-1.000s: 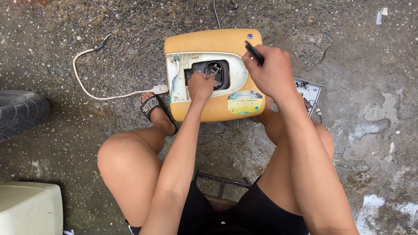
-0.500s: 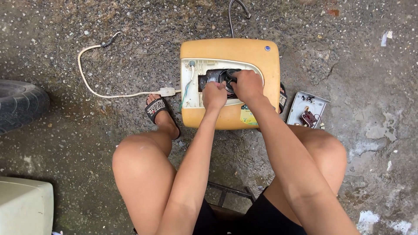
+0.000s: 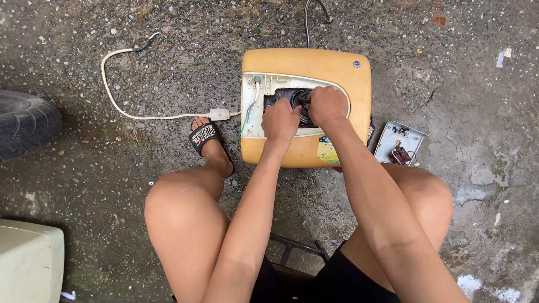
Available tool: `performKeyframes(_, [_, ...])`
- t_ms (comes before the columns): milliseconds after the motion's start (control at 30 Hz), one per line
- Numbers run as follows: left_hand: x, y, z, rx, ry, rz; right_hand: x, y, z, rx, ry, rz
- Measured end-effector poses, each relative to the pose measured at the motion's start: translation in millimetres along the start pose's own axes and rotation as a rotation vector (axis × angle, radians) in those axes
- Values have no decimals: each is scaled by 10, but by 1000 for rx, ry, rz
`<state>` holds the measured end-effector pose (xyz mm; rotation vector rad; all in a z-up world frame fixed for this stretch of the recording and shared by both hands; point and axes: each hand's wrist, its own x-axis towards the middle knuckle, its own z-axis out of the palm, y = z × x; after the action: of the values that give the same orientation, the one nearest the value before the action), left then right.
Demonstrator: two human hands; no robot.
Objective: Disassembling and inspecting the internal components of a small electric water heater.
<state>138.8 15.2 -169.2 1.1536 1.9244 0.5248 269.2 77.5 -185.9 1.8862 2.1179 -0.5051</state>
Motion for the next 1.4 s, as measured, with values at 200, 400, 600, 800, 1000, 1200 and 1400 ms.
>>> performKeyframes(200, [-1, -110, 226, 287, -27, 108, -38, -117, 165, -205, 42, -31])
performKeyframes(400, [-119, -35, 63, 192, 80, 253, -202, -16, 282, -146, 77, -94])
performKeyframes(600, [2, -196, 235, 247, 120, 378, -307, 72, 472, -13, 183, -109])
performKeyframes(800, [304, -348, 249, 244, 95, 505, -335, 160, 527, 67, 270, -157])
performKeyframes(1000, [423, -303, 103, 150, -27, 559, -336, 208, 565, 89, 329, -199])
performKeyframes(1200, [392, -347, 67, 66, -31, 522, -350, 172, 533, 101, 331, -226])
performKeyframes(1400, [366, -337, 94, 74, -21, 478, -506, 202, 326, 455, 353, -167])
